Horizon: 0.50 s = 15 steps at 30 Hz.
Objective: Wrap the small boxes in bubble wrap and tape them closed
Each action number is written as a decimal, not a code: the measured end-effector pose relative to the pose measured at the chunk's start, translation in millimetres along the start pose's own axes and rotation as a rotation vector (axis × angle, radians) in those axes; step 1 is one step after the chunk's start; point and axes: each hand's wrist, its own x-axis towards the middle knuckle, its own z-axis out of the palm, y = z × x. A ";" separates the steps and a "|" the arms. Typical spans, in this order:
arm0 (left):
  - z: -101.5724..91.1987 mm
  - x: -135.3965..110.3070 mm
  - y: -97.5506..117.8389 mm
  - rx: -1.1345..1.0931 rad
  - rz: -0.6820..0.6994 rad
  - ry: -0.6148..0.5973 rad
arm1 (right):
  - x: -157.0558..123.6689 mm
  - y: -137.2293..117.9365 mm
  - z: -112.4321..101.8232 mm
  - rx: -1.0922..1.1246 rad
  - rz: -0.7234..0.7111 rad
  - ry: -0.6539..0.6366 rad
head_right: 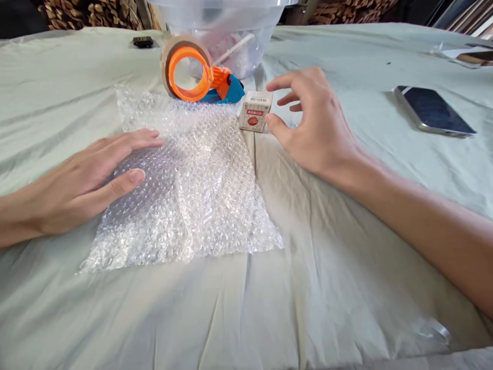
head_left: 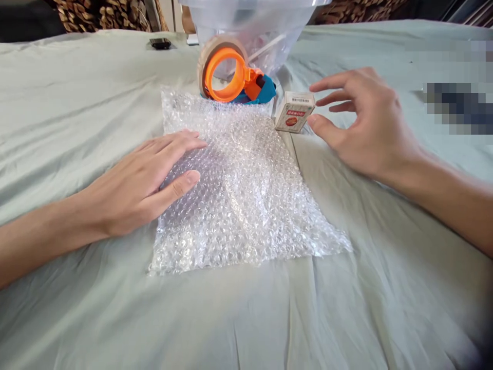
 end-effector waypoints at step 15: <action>4.5 1.8 -1.1 0.034 -0.007 -0.010 | -6.2 -19.4 -3.2 -0.055 -0.198 -0.138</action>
